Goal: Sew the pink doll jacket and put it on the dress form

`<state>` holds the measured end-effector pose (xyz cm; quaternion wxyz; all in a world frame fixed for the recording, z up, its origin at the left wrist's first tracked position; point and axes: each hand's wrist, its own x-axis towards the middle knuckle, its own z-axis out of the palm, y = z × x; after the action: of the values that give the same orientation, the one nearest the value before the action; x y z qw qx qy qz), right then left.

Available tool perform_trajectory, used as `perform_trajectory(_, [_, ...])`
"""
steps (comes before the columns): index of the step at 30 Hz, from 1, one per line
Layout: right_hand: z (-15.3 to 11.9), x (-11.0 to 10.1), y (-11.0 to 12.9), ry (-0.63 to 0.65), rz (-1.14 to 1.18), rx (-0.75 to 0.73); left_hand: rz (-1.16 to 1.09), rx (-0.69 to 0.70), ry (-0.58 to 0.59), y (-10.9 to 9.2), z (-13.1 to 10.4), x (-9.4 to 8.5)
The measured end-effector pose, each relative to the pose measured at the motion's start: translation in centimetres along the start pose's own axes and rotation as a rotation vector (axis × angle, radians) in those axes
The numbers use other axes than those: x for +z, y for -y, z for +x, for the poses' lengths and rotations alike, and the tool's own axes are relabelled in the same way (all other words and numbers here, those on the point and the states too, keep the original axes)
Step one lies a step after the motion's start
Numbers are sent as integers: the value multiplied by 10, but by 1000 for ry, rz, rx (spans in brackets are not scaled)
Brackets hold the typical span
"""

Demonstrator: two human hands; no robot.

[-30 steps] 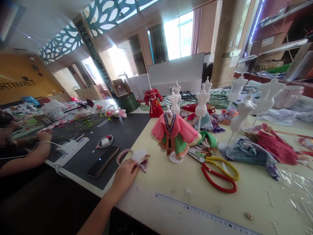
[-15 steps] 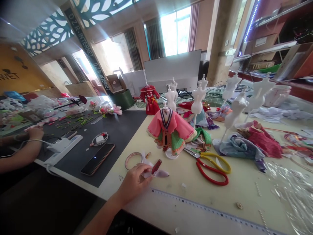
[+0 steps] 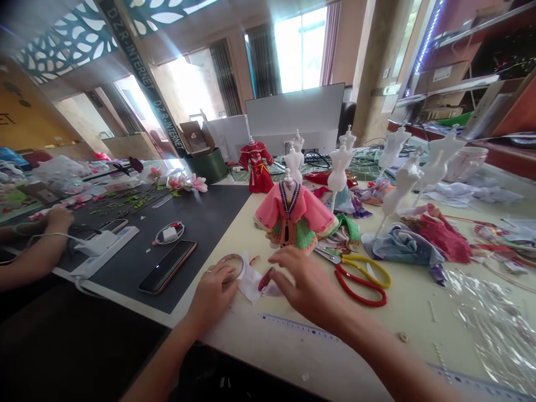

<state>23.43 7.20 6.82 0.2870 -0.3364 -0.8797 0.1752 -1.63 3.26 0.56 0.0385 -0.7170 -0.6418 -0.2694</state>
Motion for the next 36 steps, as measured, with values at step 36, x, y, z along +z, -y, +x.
perform_trajectory(36, [-43,14,-44,137,-92,221,-192,227,189,-48,-1,19])
